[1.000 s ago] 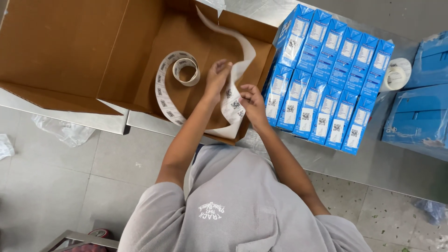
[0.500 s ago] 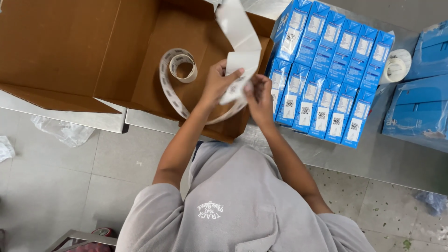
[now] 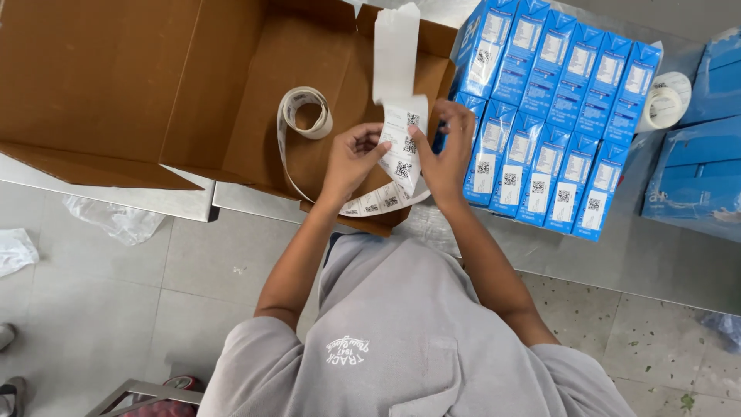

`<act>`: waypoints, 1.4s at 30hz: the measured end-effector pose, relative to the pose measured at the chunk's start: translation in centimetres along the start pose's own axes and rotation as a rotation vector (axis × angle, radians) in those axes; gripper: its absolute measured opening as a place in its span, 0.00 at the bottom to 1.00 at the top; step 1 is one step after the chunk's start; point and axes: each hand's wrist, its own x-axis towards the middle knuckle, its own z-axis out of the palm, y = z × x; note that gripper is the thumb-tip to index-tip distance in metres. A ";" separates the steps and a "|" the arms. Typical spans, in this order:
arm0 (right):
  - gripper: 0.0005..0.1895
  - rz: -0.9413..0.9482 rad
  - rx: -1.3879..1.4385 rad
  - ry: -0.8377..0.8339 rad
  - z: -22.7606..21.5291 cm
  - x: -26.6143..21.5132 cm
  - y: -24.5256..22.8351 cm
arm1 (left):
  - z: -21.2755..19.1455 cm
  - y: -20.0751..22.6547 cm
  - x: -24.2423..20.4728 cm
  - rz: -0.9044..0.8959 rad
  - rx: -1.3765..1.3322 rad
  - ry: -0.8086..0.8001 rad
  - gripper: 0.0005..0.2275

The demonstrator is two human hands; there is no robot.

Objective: The person packs cartons into a cardboard box and prepares labels from a roll by hand.

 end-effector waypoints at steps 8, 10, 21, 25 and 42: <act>0.09 -0.069 0.093 -0.232 -1.9 0.4 -1.1 | 2.7 4.9 -1.6 0.321 0.557 0.028 0.11; 0.08 -0.047 0.103 -0.264 -2.2 0.7 -0.5 | 2.6 5.2 -1.8 0.368 0.628 0.009 0.12; 0.02 0.025 0.315 -0.384 -2.9 1.9 1.6 | 2.8 7.1 -1.9 0.197 0.619 -0.029 0.11; 0.04 0.350 0.456 -0.280 -1.5 0.4 6.8 | 1.7 5.5 -1.1 0.200 0.553 0.005 0.13; 0.05 0.317 0.506 -0.032 -7.1 -1.6 12.6 | 11.3 -2.3 14.0 -0.525 -0.056 -0.274 0.12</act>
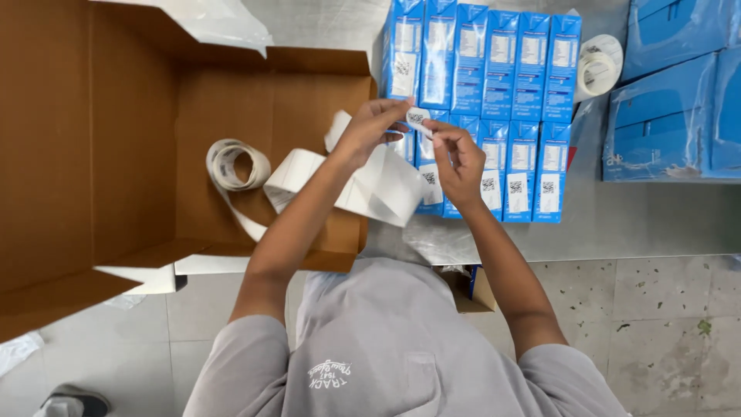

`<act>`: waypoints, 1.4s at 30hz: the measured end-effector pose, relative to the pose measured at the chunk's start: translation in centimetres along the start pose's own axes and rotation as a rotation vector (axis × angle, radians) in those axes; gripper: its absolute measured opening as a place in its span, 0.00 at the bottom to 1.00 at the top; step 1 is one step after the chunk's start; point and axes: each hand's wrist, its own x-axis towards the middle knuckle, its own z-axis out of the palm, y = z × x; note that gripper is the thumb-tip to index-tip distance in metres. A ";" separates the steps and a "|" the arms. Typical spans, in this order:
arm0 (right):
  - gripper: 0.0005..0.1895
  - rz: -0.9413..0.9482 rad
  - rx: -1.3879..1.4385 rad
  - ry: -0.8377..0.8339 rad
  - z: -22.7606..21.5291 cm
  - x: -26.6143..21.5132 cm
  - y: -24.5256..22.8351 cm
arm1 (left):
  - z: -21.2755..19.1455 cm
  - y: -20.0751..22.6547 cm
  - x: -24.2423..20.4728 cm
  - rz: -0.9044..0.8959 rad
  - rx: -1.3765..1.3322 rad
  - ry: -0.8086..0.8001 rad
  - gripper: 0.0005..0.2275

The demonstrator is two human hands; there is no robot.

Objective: The person packs cartons into a cardboard box and prepares labels from a roll by hand.

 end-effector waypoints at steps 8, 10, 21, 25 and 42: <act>0.03 -0.275 -0.551 -0.094 -3.3 4.7 1.4 | 1.8 1.0 8.0 0.482 0.549 0.008 0.06; 0.03 -0.192 -0.590 -0.132 -3.9 6.0 3.3 | 2.3 0.8 9.5 0.601 0.753 0.146 0.05; 0.05 -0.230 -0.779 -0.201 -4.6 7.3 6.4 | 2.7 -1.7 12.2 0.829 1.032 0.408 0.04; 0.04 -0.280 -0.878 -0.225 -4.7 7.4 5.4 | 2.0 -3.1 13.2 0.844 1.148 0.399 0.05; 0.20 0.162 -0.649 -0.238 -2.1 0.7 -2.4 | -1.4 -3.0 -12.6 0.713 0.860 0.479 0.09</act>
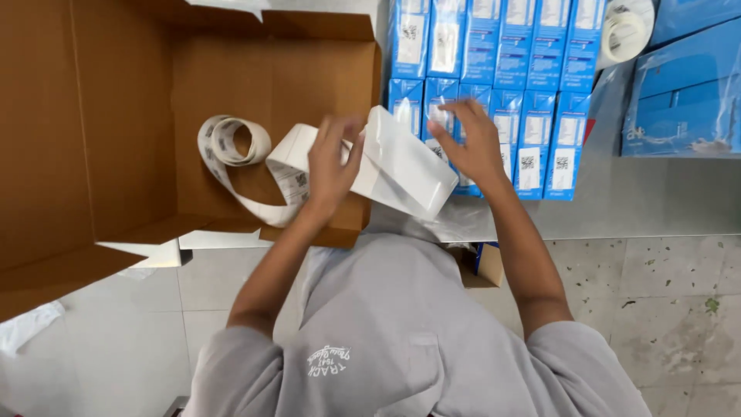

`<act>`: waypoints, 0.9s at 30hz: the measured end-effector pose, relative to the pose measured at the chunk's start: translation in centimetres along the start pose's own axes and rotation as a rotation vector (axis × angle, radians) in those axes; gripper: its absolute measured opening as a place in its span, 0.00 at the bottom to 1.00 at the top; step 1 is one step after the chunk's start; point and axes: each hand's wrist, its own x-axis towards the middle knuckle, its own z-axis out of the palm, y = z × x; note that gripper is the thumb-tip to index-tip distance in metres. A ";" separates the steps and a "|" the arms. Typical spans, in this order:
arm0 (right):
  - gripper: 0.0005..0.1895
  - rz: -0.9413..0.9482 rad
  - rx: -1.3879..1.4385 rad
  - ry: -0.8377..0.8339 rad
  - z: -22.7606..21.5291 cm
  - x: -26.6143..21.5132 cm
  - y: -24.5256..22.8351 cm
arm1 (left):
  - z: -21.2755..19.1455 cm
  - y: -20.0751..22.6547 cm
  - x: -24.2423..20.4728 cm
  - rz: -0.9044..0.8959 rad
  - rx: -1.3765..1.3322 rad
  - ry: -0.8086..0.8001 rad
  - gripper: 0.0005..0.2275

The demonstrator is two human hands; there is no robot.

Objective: The person packs cartons into a cardboard box and prepares labels from a roll by hand.

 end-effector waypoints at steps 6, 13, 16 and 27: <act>0.34 0.196 0.110 -0.184 1.8 -5.2 2.2 | -3.5 0.6 -8.0 -0.327 0.007 -0.102 0.09; 0.27 0.296 0.828 -0.189 2.5 -1.0 0.9 | -2.7 -2.9 -5.3 0.489 0.628 -0.119 0.25; 0.30 0.234 1.439 -0.051 3.0 2.4 -0.9 | -1.7 -4.7 -5.1 0.441 0.547 -0.363 0.16; 0.10 -0.484 0.212 0.173 4.7 -4.9 -11.8 | -3.0 -1.2 -4.8 -0.419 -0.815 -0.118 0.08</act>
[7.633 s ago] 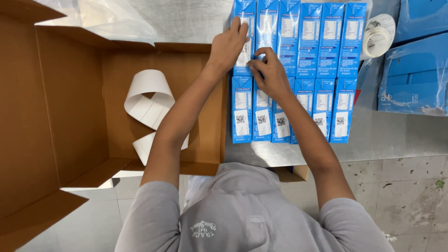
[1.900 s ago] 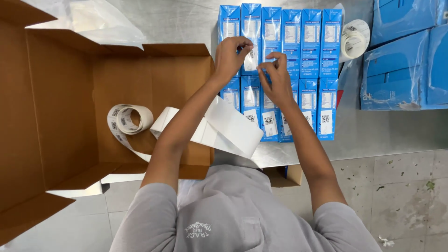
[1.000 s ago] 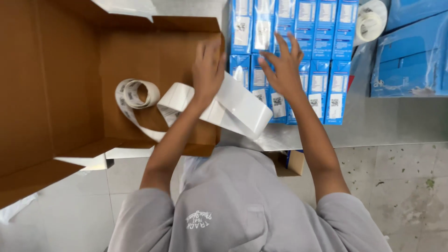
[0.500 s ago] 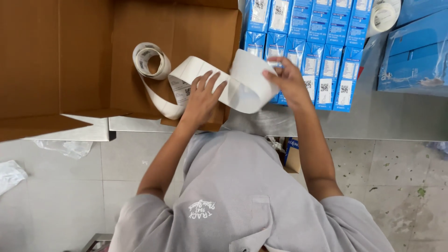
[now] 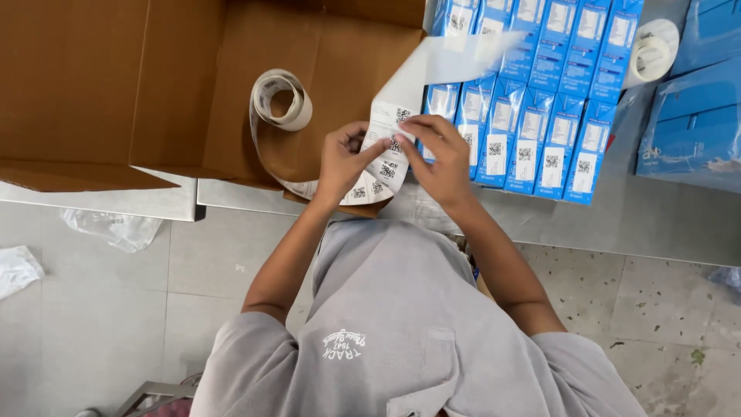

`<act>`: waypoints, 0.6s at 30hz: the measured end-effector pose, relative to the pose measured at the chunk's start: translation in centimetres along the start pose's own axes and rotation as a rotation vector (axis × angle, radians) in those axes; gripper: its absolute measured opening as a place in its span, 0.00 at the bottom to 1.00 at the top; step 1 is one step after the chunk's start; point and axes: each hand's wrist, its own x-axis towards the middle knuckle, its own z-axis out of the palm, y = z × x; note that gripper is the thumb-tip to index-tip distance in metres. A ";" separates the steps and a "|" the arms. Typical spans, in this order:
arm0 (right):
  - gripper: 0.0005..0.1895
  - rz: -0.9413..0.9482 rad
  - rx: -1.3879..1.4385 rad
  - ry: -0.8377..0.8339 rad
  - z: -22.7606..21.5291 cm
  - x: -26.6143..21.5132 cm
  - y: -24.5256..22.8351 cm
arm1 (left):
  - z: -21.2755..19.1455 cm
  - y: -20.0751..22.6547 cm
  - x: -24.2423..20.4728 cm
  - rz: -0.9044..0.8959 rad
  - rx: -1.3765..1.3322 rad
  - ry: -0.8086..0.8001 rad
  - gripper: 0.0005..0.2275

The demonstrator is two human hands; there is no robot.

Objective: The person packs cartons into a cardboard box and prepares labels from a roll by hand.

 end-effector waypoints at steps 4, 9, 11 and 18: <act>0.09 -0.004 -0.054 -0.016 1.0 0.1 -0.2 | 1.0 1.3 -1.1 0.042 0.117 -0.009 0.08; 0.08 -0.103 -0.123 -0.085 0.8 0.5 -0.4 | 1.9 3.7 -1.9 0.336 0.780 0.096 0.09; 0.09 -0.137 -0.145 -0.135 0.2 0.9 -0.4 | 1.6 4.1 -1.9 0.438 0.829 0.062 0.09; 0.07 -0.167 0.005 -0.326 -1.2 2.2 1.6 | 0.6 4.7 -1.6 0.557 0.878 -0.060 0.05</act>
